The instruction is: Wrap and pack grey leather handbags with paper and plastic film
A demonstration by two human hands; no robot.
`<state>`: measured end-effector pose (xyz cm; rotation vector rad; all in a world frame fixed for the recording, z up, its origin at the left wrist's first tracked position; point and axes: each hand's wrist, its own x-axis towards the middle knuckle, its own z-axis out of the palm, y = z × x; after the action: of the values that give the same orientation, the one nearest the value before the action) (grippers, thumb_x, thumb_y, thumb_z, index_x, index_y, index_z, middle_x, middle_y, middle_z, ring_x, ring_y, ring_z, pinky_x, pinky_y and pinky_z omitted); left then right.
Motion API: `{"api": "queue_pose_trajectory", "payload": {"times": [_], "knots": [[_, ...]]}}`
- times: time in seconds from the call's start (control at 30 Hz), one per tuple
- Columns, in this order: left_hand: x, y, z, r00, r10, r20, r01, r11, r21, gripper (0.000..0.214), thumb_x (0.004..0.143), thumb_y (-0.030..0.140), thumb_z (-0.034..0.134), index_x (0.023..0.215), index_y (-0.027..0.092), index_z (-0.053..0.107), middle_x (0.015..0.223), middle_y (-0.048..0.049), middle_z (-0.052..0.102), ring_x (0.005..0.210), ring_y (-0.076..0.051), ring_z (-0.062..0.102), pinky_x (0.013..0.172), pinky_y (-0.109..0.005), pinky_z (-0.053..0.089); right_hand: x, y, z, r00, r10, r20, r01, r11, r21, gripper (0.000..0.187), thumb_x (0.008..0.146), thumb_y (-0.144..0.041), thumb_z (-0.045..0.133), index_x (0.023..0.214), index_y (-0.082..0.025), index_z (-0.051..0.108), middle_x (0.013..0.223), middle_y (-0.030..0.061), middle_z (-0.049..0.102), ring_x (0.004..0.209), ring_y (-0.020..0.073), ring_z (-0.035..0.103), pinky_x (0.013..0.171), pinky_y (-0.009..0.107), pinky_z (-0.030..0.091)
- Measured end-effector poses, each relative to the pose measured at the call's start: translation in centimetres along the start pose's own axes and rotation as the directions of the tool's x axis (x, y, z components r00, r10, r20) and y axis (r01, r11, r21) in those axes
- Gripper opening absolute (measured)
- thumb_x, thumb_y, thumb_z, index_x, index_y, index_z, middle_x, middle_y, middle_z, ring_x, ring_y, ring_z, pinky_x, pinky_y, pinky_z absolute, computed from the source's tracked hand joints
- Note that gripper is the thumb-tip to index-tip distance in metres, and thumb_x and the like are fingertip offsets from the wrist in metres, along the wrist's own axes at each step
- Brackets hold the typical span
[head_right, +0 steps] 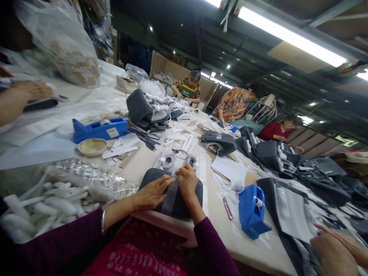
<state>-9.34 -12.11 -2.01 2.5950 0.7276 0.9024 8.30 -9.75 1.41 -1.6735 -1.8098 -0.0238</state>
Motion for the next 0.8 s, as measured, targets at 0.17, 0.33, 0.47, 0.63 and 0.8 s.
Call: {"api": "queue_pose_trajectory", "payload": {"times": [0.17, 0.33, 0.47, 0.63, 0.8], "knots": [[0.1, 0.0, 0.0, 0.997, -0.042, 0.070, 0.036, 0.996, 0.080, 0.069, 0.083, 0.030, 0.059, 0.142, 0.015, 0.028, 0.136, -0.0154, 0.039, 0.125, -0.028, 0.042, 0.107, -0.041, 0.037, 0.2, 0.1, 0.7, 0.999, 0.035, 0.016, -0.032, 0.989, -0.147, 0.021, 0.084, -0.022, 0.051, 0.069, -0.019, 0.065, 0.082, -0.0006, 0.056, 0.069, 0.0112, 0.051, 0.058, 0.025, 0.030], [0.1, 0.4, -0.3, 0.994, -0.037, 0.100, 0.020, 0.986, 0.167, 0.061, 0.080, 0.034, 0.063, 0.134, 0.015, 0.041, 0.142, -0.0144, 0.037, 0.128, -0.030, 0.038, 0.109, -0.043, 0.033, 0.3, 0.1, 0.8, 0.997, 0.064, 0.049, -0.050, 0.966, -0.255, 0.018, 0.085, -0.026, 0.055, 0.073, -0.021, 0.068, 0.087, -0.0005, 0.057, 0.068, 0.0109, 0.051, 0.055, 0.026, 0.027], [0.4, 0.8, -0.4, 0.993, -0.006, 0.118, -0.021, 0.974, 0.227, 0.063, 0.082, 0.034, 0.060, 0.137, 0.015, 0.038, 0.149, -0.0147, 0.031, 0.138, -0.030, 0.025, 0.112, -0.045, 0.027, 0.7, -0.1, 0.8, 0.990, 0.095, 0.106, -0.056, 0.945, -0.323, 0.019, 0.086, -0.029, 0.055, 0.074, -0.021, 0.068, 0.091, 0.0015, 0.059, 0.068, 0.0117, 0.052, 0.054, 0.026, 0.027], [0.7, 0.9, 0.0, 0.987, 0.008, 0.159, -0.059, 0.946, 0.320, 0.063, 0.085, 0.037, 0.055, 0.139, 0.009, 0.036, 0.152, -0.0166, 0.025, 0.143, -0.029, 0.014, 0.115, -0.044, 0.020, 1.3, -1.4, 0.0, 0.991, 0.065, 0.115, -0.027, 0.953, -0.303, 0.014, 0.087, -0.024, 0.054, 0.092, -0.022, 0.067, 0.102, 0.0050, 0.060, 0.070, 0.0138, 0.056, 0.058, 0.026, 0.033], [0.8, 0.6, 0.2, 0.985, 0.062, 0.162, -0.122, 0.912, 0.391, 0.056, 0.086, 0.034, 0.053, 0.137, 0.012, 0.041, 0.152, -0.0148, 0.026, 0.142, -0.028, 0.018, 0.114, -0.045, 0.024, -0.7, 2.8, -6.7, 0.976, 0.060, -0.208, -0.043, 0.996, 0.082, 0.026, 0.089, -0.023, 0.046, 0.111, -0.022, 0.060, 0.098, 0.0046, 0.062, 0.081, 0.0164, 0.058, 0.073, 0.028, 0.042]]}}
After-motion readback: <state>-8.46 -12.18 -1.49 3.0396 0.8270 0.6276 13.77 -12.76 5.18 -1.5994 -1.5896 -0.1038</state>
